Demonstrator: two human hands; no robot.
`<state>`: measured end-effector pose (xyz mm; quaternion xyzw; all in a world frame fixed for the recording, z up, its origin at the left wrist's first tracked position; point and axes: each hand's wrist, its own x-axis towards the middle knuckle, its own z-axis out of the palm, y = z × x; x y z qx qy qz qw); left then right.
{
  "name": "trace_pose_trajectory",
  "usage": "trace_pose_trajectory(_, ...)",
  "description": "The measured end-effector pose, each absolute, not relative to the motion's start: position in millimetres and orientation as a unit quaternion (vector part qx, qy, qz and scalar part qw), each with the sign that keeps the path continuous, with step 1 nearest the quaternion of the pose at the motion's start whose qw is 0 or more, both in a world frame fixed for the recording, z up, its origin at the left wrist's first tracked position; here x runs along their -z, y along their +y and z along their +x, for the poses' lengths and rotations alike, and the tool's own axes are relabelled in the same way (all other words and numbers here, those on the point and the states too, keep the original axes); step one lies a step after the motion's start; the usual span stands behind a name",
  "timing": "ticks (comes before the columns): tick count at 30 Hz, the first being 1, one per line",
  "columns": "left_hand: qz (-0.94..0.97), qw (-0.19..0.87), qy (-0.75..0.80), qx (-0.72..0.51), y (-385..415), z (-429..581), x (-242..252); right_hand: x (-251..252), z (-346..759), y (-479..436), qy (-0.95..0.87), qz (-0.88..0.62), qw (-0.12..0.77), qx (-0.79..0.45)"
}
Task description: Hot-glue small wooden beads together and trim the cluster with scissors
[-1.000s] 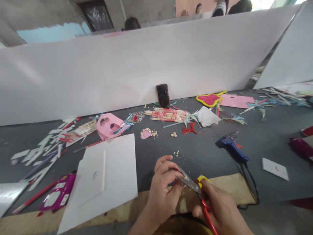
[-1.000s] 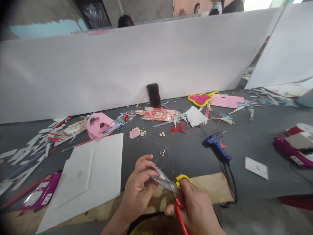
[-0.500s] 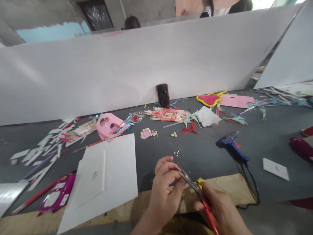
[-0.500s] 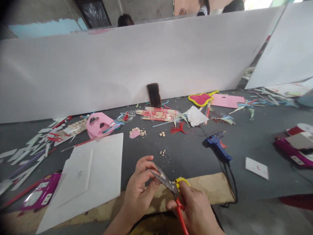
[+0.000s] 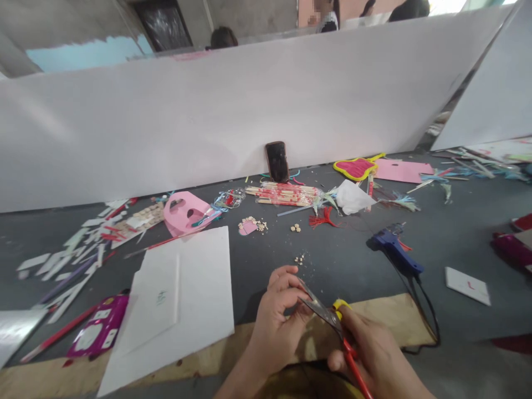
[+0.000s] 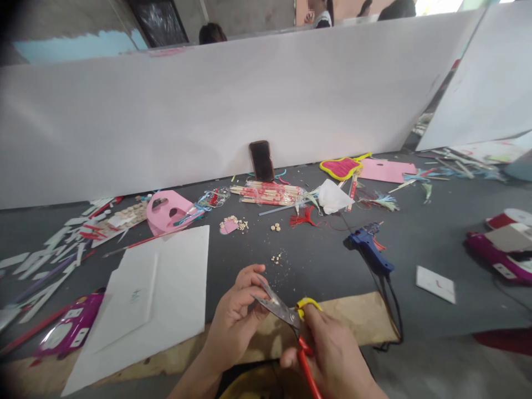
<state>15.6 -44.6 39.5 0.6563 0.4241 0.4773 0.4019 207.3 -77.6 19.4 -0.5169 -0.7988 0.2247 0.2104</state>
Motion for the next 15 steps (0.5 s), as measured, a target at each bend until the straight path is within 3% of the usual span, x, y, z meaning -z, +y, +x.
trace_pose_trajectory(11,0.659,0.338,0.486,-0.464,-47,21,-38,-3,204,-83,-0.721,-0.538,0.234,-0.369)
trace_pose_trajectory(15,0.665,0.280,0.509,-0.469,-49,21,-37,-2,205,-82,-0.739,-0.543,0.216,-0.335)
